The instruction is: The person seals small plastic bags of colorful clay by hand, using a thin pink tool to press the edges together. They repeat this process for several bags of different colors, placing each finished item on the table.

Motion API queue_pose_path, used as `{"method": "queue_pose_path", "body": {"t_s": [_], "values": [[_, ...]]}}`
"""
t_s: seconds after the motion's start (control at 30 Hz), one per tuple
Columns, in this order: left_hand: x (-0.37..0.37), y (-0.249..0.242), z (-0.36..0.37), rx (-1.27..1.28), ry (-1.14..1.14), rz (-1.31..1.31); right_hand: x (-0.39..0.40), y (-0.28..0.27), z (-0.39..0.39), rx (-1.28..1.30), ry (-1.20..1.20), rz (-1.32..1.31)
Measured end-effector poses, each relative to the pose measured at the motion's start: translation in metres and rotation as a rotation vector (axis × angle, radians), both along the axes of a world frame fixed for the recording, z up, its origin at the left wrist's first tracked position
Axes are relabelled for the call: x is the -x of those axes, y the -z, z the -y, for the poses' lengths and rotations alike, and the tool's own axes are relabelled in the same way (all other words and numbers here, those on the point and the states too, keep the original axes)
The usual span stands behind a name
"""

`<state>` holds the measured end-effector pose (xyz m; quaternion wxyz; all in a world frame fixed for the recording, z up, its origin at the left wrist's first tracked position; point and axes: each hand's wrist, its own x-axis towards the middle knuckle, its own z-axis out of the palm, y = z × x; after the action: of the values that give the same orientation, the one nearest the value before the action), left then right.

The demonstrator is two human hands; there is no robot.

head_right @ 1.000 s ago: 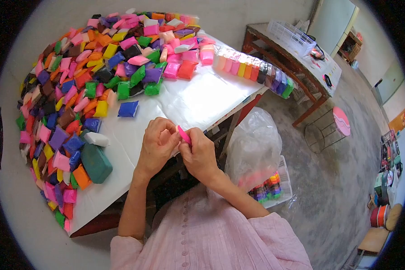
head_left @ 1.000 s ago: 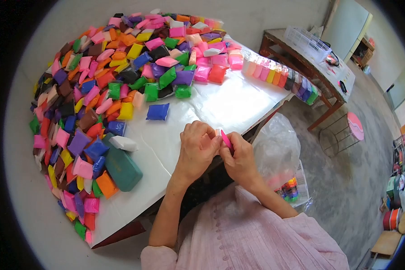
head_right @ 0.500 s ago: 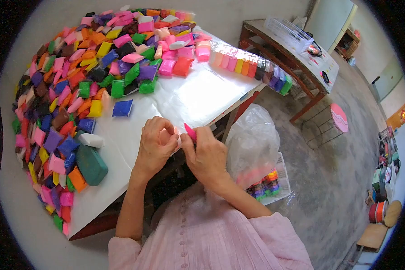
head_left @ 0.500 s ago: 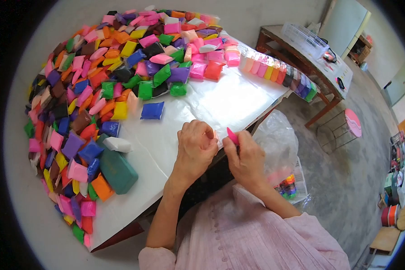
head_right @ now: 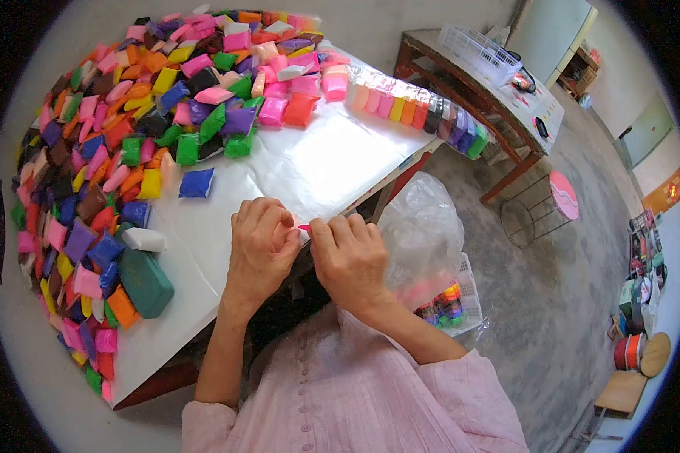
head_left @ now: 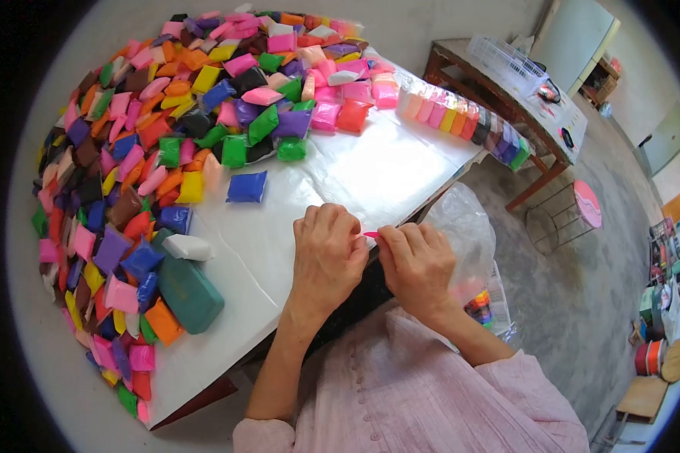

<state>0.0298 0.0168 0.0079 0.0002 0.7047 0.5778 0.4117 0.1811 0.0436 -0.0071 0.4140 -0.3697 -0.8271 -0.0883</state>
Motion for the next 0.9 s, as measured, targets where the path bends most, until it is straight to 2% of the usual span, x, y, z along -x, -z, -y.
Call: {"method": "queue_pose_path", "body": {"t_s": [0.27, 0.47, 0.67, 0.9], "values": [[-0.001, 0.001, 0.0, 0.001, 0.001, 0.0, 0.005, 0.003, -0.008, -0.095, -0.013, 0.043], [0.0, 0.003, 0.001, 0.007, 0.009, 0.011, -0.004, -0.007, -0.011, 0.043, -0.099, -0.022], [-0.001, 0.0, 0.002, 0.034, -0.004, 0.016, -0.004, -0.007, -0.02, 0.072, -0.144, -0.084], [-0.001, -0.001, 0.003, 0.055, -0.006, 0.019, -0.012, -0.008, -0.016, 0.161, -0.221, -0.036]]}}
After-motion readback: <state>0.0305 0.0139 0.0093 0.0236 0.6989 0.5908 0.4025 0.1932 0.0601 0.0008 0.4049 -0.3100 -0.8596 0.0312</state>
